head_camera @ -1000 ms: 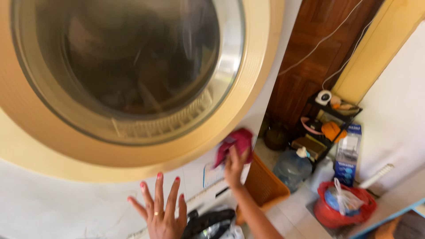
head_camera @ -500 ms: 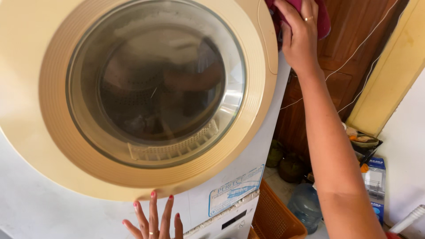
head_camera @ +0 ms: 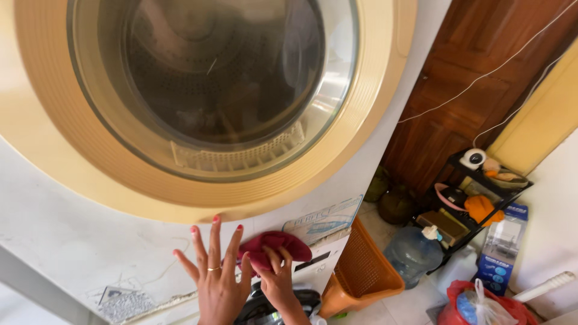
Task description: The person wipes the doors and front panels of stacked washing machines with a red cloth, moving between machines and wiping the glass doors and rubber rims. They then take clothes from a basket, place garments onto pink hangers, and hang them on a drying rack.
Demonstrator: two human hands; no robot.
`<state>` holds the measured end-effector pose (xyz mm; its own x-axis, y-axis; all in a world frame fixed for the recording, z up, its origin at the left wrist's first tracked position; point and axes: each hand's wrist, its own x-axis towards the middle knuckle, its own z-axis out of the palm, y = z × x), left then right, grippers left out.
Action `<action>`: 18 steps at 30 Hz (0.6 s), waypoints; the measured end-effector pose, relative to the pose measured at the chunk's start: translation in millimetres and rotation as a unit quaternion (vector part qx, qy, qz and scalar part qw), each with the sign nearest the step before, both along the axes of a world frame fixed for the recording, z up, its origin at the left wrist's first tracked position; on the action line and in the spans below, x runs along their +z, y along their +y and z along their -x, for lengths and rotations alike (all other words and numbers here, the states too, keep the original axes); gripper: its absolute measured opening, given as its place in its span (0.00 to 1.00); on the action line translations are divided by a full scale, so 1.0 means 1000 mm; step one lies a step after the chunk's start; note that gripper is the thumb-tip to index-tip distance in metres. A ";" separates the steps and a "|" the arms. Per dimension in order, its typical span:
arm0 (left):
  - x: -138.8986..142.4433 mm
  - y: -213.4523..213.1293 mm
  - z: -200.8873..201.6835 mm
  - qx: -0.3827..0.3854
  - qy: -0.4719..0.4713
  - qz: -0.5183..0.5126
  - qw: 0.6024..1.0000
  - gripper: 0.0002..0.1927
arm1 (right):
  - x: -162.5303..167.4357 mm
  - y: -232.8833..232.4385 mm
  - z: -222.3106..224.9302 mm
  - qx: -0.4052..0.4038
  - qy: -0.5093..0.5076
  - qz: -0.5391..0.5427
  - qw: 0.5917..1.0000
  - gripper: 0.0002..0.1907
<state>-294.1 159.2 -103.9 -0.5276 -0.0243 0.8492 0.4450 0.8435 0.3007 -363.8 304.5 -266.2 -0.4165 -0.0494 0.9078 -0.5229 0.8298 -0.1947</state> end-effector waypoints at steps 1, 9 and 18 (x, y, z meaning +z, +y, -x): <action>-0.004 -0.001 -0.002 -0.008 -0.003 0.005 1.000 0.30 | -0.005 0.005 -0.003 0.004 -0.005 -0.031 0.999 0.30; -0.029 -0.019 -0.021 0.018 0.011 0.030 0.999 0.26 | 0.148 0.133 0.063 -0.167 0.017 0.374 0.912 0.32; -0.034 -0.012 -0.020 -0.010 0.021 0.060 0.998 0.25 | -0.040 -0.030 0.007 0.019 -0.029 0.006 0.999 0.23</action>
<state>-274.1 147.6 -137.8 -0.4914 0.0881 0.8664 0.4719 0.8631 0.1799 -370.8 274.3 -306.1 -0.4657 -0.0561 0.8832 -0.5425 0.8066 -0.2348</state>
